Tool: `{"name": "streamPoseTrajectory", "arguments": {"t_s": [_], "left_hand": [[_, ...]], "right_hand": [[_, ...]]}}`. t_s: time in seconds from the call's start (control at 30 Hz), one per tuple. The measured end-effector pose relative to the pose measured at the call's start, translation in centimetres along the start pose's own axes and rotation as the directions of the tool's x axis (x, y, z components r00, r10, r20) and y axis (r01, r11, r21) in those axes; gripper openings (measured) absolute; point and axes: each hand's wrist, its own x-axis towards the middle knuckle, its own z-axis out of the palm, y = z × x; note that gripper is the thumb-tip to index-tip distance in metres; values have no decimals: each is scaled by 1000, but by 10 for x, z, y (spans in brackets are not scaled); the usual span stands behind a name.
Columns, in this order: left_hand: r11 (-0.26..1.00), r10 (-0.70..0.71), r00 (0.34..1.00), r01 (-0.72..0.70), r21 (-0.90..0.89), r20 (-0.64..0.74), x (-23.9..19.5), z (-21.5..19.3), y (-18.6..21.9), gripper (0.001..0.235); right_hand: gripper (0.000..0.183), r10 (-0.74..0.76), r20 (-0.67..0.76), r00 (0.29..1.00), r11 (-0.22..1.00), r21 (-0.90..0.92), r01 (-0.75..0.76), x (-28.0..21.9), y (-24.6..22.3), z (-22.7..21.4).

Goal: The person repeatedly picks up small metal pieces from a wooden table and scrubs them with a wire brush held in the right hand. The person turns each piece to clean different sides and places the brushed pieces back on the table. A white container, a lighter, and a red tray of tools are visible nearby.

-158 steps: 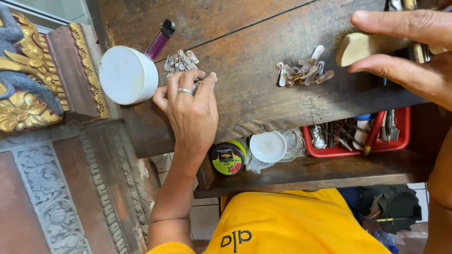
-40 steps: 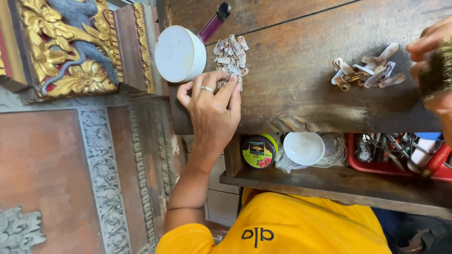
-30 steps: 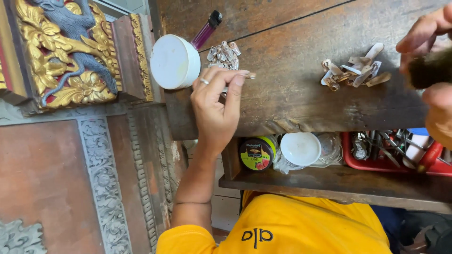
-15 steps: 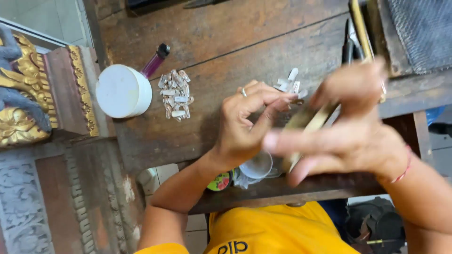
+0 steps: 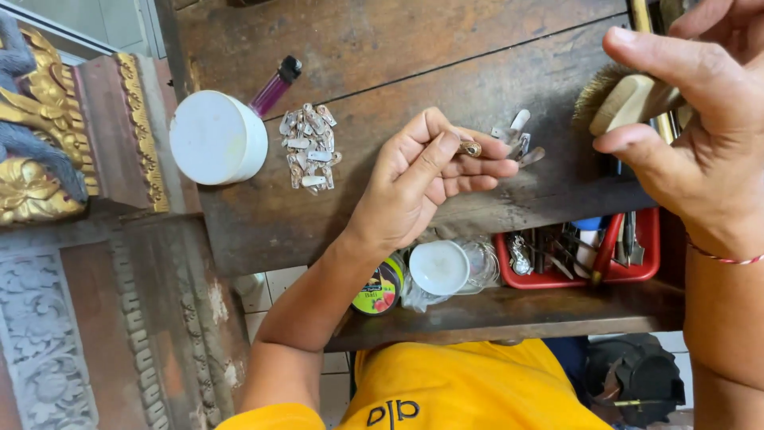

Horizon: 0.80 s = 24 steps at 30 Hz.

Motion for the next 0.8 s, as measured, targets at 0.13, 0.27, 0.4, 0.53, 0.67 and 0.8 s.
{"name": "streamPoseTrajectory", "arguments": {"t_s": [0.13,0.27,0.4,0.53,0.67,0.8], "left_hand": [[1000,23,1000,-23,-7,-4,4,-5,-1,14],[999,33,990,-28,37,-139,5,-8,-4,15],[999,34,966,-29,24,-256,5,-12,-13,22],[999,34,968,-31,16,-249,5,-13,-12,26],[999,18,971,-28,-36,-238,4,-11,-10,31],[995,71,966,-52,84,-249,0,-9,-16,30]], "right_hand": [[76,-14,37,999,1000,-16,15,7,-7,3],[73,-14,57,998,999,-31,16,12,-11,5],[72,33,34,999,999,-18,-33,12,-20,9],[69,31,-2,1000,999,-41,-31,9,-16,17],[68,-5,3,1000,998,-66,5,12,-17,17],[66,7,-44,999,999,-33,-9,11,-18,19]]}}
